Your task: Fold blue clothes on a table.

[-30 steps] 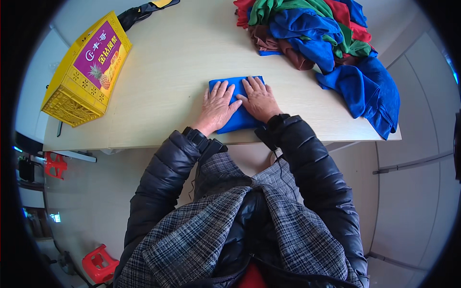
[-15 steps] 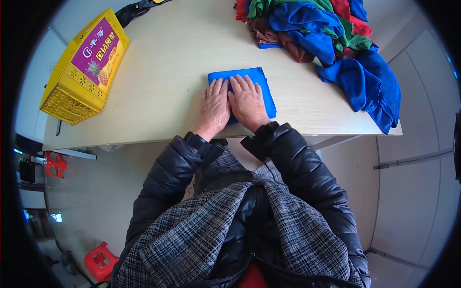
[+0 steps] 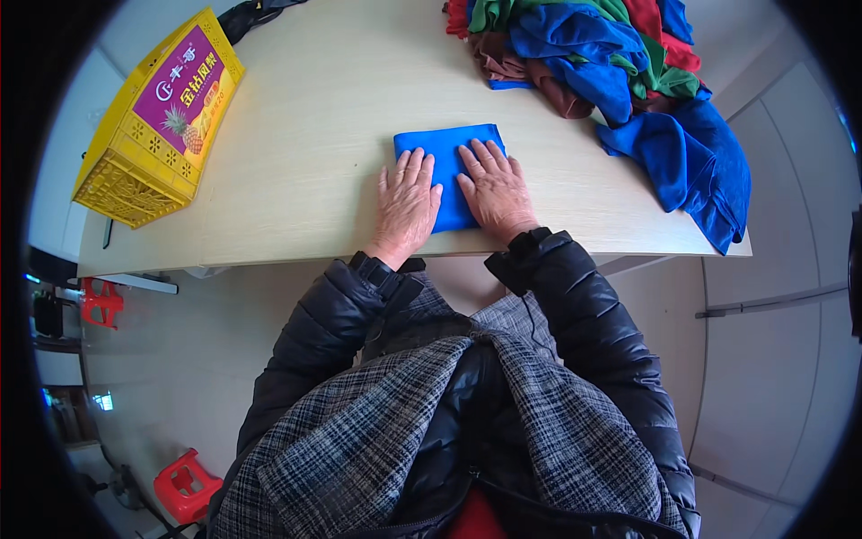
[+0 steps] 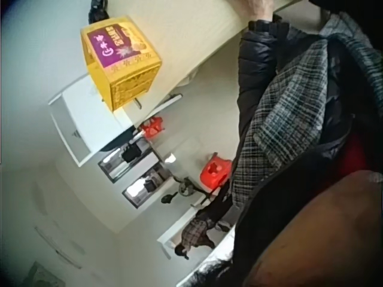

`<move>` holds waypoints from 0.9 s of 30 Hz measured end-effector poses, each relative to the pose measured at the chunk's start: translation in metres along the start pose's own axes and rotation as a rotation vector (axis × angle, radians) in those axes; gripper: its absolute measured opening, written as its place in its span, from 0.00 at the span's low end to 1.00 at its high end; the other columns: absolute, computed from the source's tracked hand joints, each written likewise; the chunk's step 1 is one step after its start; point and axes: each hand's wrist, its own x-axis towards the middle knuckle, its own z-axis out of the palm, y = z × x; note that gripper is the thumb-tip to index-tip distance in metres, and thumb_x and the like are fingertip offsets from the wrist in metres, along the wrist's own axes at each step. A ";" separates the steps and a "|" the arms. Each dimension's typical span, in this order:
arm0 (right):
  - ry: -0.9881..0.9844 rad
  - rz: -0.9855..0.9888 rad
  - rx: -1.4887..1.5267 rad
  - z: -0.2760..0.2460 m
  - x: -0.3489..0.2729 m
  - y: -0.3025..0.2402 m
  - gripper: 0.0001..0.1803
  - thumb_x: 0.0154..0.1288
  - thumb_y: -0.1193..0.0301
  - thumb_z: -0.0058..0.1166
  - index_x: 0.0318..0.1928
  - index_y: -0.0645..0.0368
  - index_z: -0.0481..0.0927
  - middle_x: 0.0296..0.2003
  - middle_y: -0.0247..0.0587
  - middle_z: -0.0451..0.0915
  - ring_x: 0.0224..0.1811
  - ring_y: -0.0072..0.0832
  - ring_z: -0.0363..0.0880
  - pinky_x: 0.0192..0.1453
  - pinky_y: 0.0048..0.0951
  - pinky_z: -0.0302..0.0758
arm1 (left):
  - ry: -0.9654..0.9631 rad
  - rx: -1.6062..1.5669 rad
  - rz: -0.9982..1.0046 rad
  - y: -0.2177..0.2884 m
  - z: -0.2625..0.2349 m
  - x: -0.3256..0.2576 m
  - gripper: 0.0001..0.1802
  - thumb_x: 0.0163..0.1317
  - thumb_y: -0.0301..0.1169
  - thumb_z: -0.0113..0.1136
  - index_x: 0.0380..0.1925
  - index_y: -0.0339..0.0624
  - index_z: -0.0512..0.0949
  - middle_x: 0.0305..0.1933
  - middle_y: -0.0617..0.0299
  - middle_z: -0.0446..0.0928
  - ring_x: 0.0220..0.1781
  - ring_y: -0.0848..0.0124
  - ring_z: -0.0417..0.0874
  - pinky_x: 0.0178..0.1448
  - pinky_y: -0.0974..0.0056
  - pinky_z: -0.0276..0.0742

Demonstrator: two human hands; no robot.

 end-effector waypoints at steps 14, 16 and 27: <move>-0.061 -0.014 0.058 -0.008 -0.023 -0.002 0.32 0.77 0.53 0.42 0.74 0.54 0.63 0.75 0.47 0.59 0.78 0.49 0.55 0.78 0.55 0.51 | -0.149 0.003 0.237 0.023 -0.017 -0.022 0.39 0.66 0.42 0.62 0.71 0.35 0.61 0.77 0.51 0.59 0.79 0.55 0.56 0.81 0.45 0.48; -0.057 -0.022 0.051 -0.009 -0.023 0.004 0.31 0.77 0.53 0.42 0.73 0.54 0.63 0.75 0.48 0.59 0.77 0.50 0.55 0.78 0.55 0.51 | -0.138 0.007 0.242 0.024 -0.017 -0.023 0.39 0.66 0.42 0.62 0.72 0.34 0.61 0.77 0.51 0.58 0.79 0.55 0.56 0.81 0.46 0.48; 0.042 0.001 0.279 -0.044 -0.052 0.017 0.31 0.67 0.64 0.56 0.69 0.55 0.68 0.71 0.49 0.65 0.74 0.48 0.60 0.77 0.51 0.56 | -0.074 -0.043 0.253 0.022 -0.015 -0.022 0.36 0.68 0.43 0.59 0.70 0.34 0.64 0.75 0.47 0.61 0.77 0.53 0.59 0.80 0.45 0.50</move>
